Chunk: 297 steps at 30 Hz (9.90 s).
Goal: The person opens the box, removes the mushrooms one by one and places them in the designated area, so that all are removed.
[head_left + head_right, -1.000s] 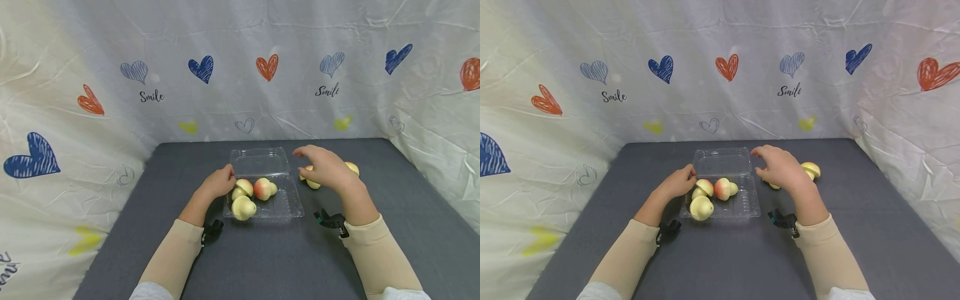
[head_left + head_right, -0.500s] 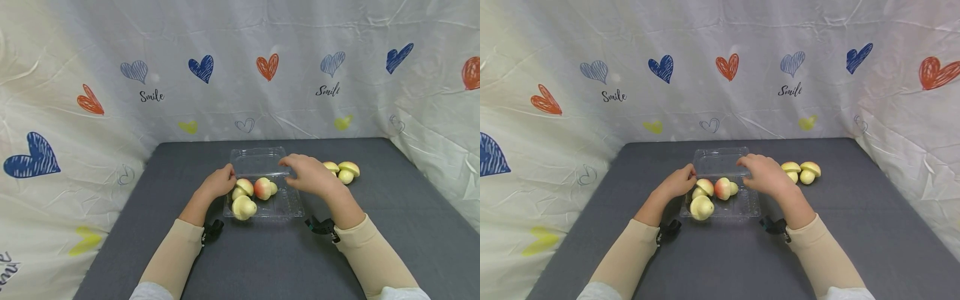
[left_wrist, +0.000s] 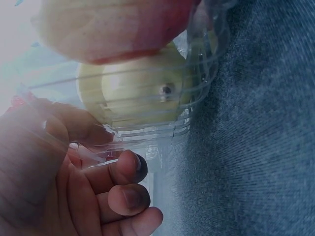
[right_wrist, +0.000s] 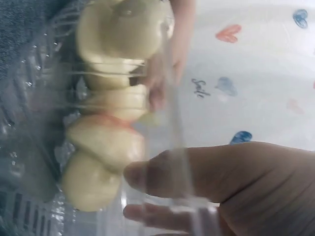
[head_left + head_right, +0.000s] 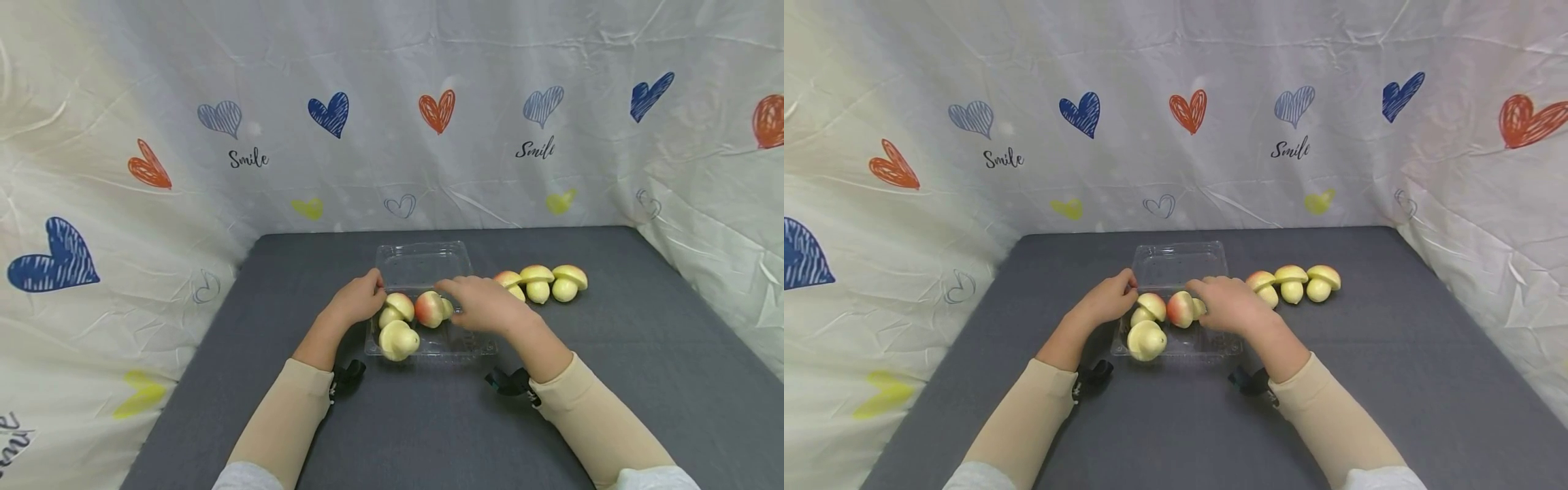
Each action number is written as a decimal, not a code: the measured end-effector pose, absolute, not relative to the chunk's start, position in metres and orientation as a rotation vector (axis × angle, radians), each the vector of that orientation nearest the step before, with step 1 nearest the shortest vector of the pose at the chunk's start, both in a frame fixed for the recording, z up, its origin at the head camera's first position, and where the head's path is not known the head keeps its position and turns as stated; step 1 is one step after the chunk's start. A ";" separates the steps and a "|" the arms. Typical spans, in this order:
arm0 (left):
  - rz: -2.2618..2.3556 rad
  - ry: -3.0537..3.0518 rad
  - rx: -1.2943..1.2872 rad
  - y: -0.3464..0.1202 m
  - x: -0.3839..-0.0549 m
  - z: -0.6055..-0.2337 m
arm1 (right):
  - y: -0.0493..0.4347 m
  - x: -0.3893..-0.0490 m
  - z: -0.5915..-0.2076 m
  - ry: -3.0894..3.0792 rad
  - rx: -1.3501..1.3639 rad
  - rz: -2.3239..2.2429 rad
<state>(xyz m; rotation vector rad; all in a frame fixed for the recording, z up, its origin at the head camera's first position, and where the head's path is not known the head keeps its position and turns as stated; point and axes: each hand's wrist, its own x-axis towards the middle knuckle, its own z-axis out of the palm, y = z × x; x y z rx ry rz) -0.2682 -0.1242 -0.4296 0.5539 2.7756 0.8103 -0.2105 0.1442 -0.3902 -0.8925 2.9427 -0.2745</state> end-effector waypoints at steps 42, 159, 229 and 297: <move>0.827 2.776 0.579 -0.125 -0.268 -0.431 | 0.135 -0.211 -0.399 2.923 -0.827 -0.233; 0.820 2.791 0.589 -0.123 -0.268 -0.432 | 0.160 -0.209 -0.377 2.821 -0.784 -0.445; 0.848 2.765 0.570 -0.123 -0.268 -0.436 | 0.252 -0.185 -0.411 3.339 -0.752 -0.168; 0.842 2.797 0.588 -0.122 -0.268 -0.437 | 0.123 -0.178 -0.394 3.030 -1.204 -0.450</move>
